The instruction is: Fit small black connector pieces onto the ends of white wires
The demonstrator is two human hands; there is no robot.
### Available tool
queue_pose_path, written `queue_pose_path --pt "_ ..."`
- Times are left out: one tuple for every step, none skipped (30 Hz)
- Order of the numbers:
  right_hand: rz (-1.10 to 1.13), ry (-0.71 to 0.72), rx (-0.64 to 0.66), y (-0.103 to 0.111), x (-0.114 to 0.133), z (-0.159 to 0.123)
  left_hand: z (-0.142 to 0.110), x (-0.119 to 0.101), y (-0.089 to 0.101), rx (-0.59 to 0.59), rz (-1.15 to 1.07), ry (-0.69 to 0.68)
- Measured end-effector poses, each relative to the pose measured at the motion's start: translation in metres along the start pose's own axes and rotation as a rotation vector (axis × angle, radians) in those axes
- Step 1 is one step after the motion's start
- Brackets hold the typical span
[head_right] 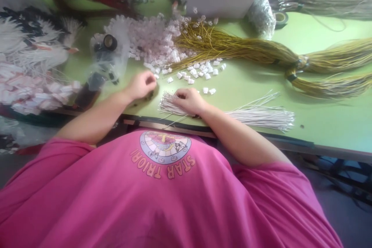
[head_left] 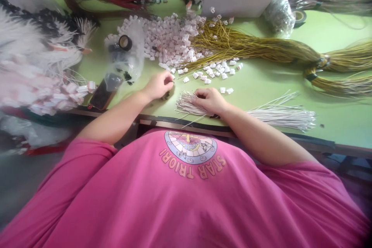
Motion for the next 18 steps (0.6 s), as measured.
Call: queue_pose_path --pt "0.05 -0.011 0.0 0.001 -0.003 0.0 0.001 0.005 0.003 -0.009 -0.141 0.055" --pt "0.081 -0.019 0.004 0.002 -0.004 0.0 0.003 0.009 0.003 -0.005 -0.298 0.101" --pt "0.095 -0.029 0.001 0.003 -0.005 0.0 0.003 0.012 0.003 0.005 -0.47 0.135" --pt "0.096 -0.038 -0.009 0.004 -0.006 0.0 0.004 0.014 0.001 0.02 -0.646 0.157" --pt "0.084 -0.044 -0.017 0.005 -0.005 0.0 0.005 0.014 -0.001 0.039 -0.815 0.168" --pt "0.059 -0.046 -0.017 0.005 -0.003 0.001 0.005 0.013 -0.004 0.055 -0.968 0.171" --pt "0.018 -0.041 -0.003 0.003 -0.001 0.001 0.005 0.012 -0.005 0.067 -1.105 0.173" --pt "-0.034 -0.032 0.022 0.0 0.003 0.001 0.004 0.011 -0.007 0.078 -1.222 0.175" --pt "-0.091 -0.024 0.049 -0.003 0.006 0.002 0.003 0.011 -0.01 0.093 -1.316 0.175" --pt "-0.14 -0.017 0.07 -0.006 0.008 0.002 0.002 0.011 -0.011 0.101 -1.389 0.176" --pt "-0.17 -0.008 0.077 -0.007 0.01 0.002 0.001 0.011 -0.013 0.106 -1.442 0.181" --pt "-0.17 0.005 0.073 -0.007 0.011 0.001 -0.001 0.012 -0.015 0.105 -1.48 0.191" --pt "-0.142 0.017 0.061 -0.005 0.011 0.001 -0.002 0.013 -0.018 0.106 -1.506 0.201" --pt "-0.093 0.026 0.049 -0.003 0.01 0.0 -0.003 0.012 -0.02 0.109 -1.522 0.207" --pt "-0.032 0.033 0.04 -0.001 0.008 0.0 -0.004 0.011 -0.022 0.113 -1.524 0.21" --pt "0.034 0.034 0.039 0.0 0.006 0.0 -0.005 0.01 -0.023 0.114 -1.509 0.211" --pt "0.102 0.03 0.04 0.001 0.003 0.0 -0.006 0.008 -0.025 0.114 -1.473 0.207" --pt "0.166 0.026 0.039 0.002 0.0 0.001 -0.007 0.005 -0.026 0.11 -1.414 0.201"
Point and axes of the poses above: each hand's wrist, its own z-axis towards the middle knuckle, its own y-axis out of the back of the hand, x = y × z, the point moved 9 cm from there along z, towards the middle knuckle, and after that the axes turned 13 degrees about x, right-handed, at the moved point
